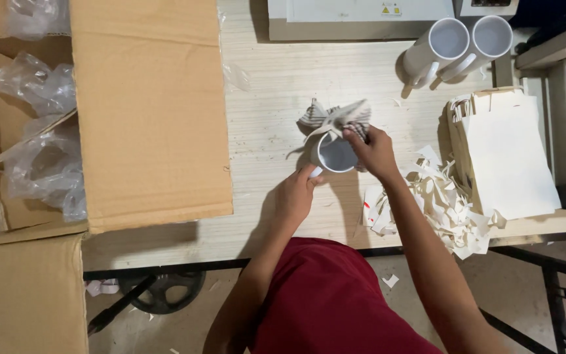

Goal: Unboxing white ceramic mugs from a cardboard shipping box and wiping them with a cloth.

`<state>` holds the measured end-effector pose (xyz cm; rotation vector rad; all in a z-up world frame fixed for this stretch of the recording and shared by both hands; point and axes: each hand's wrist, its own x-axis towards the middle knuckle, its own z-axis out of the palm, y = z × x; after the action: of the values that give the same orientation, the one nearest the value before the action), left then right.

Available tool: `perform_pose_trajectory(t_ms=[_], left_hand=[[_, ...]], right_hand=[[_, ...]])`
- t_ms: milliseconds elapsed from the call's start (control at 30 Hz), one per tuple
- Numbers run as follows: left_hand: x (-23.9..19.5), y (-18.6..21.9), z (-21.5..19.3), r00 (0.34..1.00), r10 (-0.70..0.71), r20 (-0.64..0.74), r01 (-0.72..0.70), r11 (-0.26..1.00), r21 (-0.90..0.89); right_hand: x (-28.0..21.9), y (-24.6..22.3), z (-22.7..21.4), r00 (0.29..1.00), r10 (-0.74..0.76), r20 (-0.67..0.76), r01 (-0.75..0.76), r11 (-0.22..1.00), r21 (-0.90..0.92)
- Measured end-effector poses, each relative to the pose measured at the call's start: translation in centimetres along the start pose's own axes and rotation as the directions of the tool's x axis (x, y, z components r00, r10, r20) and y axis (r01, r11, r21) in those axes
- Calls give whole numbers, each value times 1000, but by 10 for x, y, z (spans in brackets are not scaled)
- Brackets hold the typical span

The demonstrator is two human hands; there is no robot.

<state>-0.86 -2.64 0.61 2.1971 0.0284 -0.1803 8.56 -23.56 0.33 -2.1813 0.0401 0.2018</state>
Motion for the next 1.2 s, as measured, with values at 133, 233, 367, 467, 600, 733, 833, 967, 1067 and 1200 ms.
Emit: perform_pose_trajectory(t_ms=[133,233,367,467,600,733,833,967,1067,1200], left_hand=[[-2,5,1,998,-66,20,67,997,-37],[-2,0,6,999,9,-52,-13,998,-66],[-1,4,2,1000,-11,-15,10,998,-55],[1,-4,9,1000,14,-22,-15,999,-50],[6,-45,47,988,-143,63,146,988,-47],[-1,-23,20,993,-98,-69,86,984,-159],[2,-14,15,971,-232,53,237,958,-162],[10,-16,18,997,-72,13,72,997,15],[9,-21,23,989,-123,85,116,989,87],[3,-6,4,999,21,-30,-21,1000,10]], right_hand=[[-32,21,25,968,159,-192,-128,978,165],[-58,22,47,906,314,-283,-194,905,380],[-96,6,81,885,245,-395,-12,862,507],[-114,24,98,863,39,-504,105,961,254],[-115,26,99,865,-371,-338,249,902,-354],[-101,10,90,841,-529,-114,382,730,-567],[-101,29,80,839,-542,-47,411,689,-596],[-104,52,57,817,-577,-27,455,671,-586],[-108,48,54,887,-461,-9,386,753,-532],[-106,26,70,907,-421,10,370,786,-495]])
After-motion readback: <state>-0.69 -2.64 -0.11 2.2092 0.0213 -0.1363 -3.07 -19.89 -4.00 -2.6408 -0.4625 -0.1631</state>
